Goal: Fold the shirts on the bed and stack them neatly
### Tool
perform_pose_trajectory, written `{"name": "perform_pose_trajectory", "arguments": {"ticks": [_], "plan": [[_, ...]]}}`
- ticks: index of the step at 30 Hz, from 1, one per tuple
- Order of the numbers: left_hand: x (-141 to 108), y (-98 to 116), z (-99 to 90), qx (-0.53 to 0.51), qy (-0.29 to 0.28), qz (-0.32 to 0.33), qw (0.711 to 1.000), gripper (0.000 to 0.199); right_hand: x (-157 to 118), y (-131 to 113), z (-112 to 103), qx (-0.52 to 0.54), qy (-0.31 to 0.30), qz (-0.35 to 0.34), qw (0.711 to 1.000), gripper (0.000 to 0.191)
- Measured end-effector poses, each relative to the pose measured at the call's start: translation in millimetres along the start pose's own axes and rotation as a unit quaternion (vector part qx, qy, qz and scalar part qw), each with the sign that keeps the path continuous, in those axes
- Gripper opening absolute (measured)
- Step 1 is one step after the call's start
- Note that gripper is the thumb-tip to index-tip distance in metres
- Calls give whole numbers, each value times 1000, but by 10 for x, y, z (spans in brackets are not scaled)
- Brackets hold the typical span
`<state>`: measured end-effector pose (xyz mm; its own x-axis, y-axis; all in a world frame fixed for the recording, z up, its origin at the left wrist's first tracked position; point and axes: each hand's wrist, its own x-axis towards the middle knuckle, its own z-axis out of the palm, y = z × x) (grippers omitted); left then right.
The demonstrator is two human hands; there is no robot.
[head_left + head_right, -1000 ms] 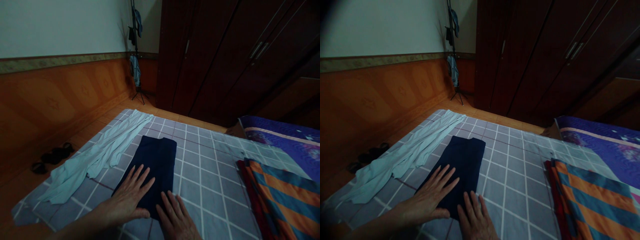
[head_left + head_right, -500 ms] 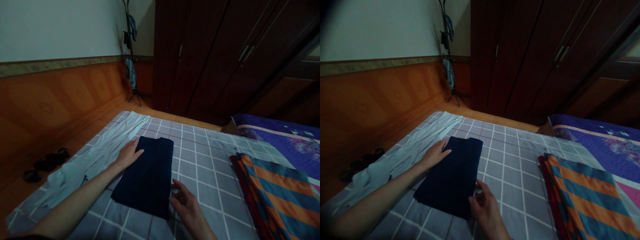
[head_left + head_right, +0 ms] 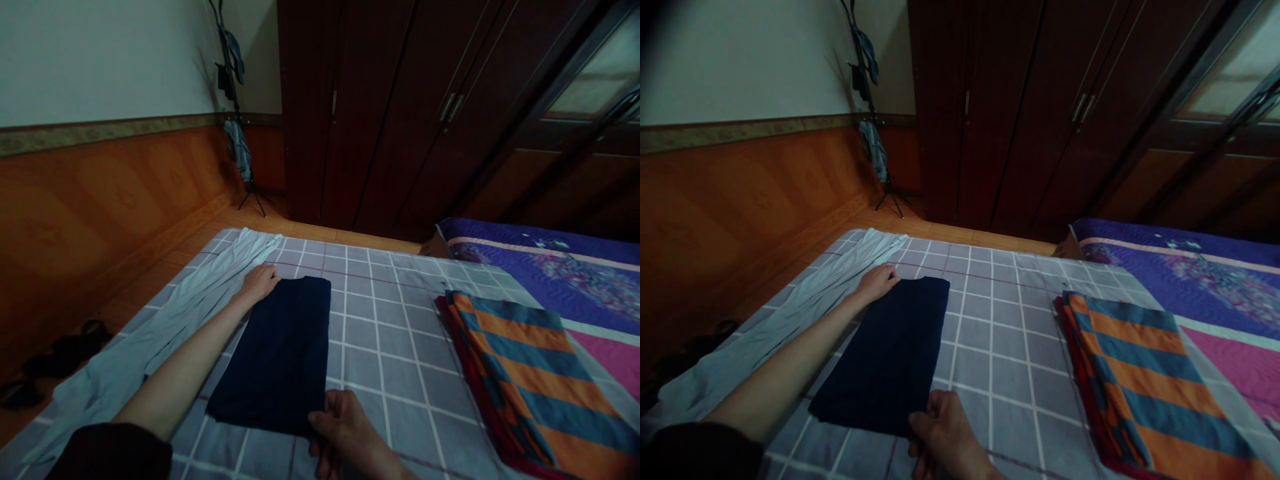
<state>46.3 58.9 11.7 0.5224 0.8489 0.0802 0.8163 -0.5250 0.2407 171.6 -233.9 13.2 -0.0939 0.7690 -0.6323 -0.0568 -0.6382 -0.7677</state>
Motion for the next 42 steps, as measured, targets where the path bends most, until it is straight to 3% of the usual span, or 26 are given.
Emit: {"name": "perform_pose_trajectory", "arguments": {"ticks": [6,11,15,21,25,31,34,37,42], "plan": [[-53,217,72,4,13,108,994,31,-22,-3,-12,2,-2,1,1000,28],[-16,218,72,-8,16,123,992,34,-29,8,-19,15,7,5,1000,29],[0,293,84,-28,0,150,988,42,-1,20,9,34,18,-10,999,42],[75,369,137,-51,-42,132,989,40,50,36,51,44,29,-19,998,38],[110,353,148,-81,-70,119,987,37,31,80,83,71,71,-60,993,30],[104,355,167,-118,-101,109,982,51,-149,35,82,146,91,-102,980,40],[87,380,189,-137,-120,118,976,52,-268,16,18,178,76,-127,973,46],[61,462,254,-173,-101,95,975,55,-398,49,-115,204,82,-136,966,56],[-40,898,394,-220,-55,90,970,54,-713,223,-444,208,144,-137,958,58]]}}
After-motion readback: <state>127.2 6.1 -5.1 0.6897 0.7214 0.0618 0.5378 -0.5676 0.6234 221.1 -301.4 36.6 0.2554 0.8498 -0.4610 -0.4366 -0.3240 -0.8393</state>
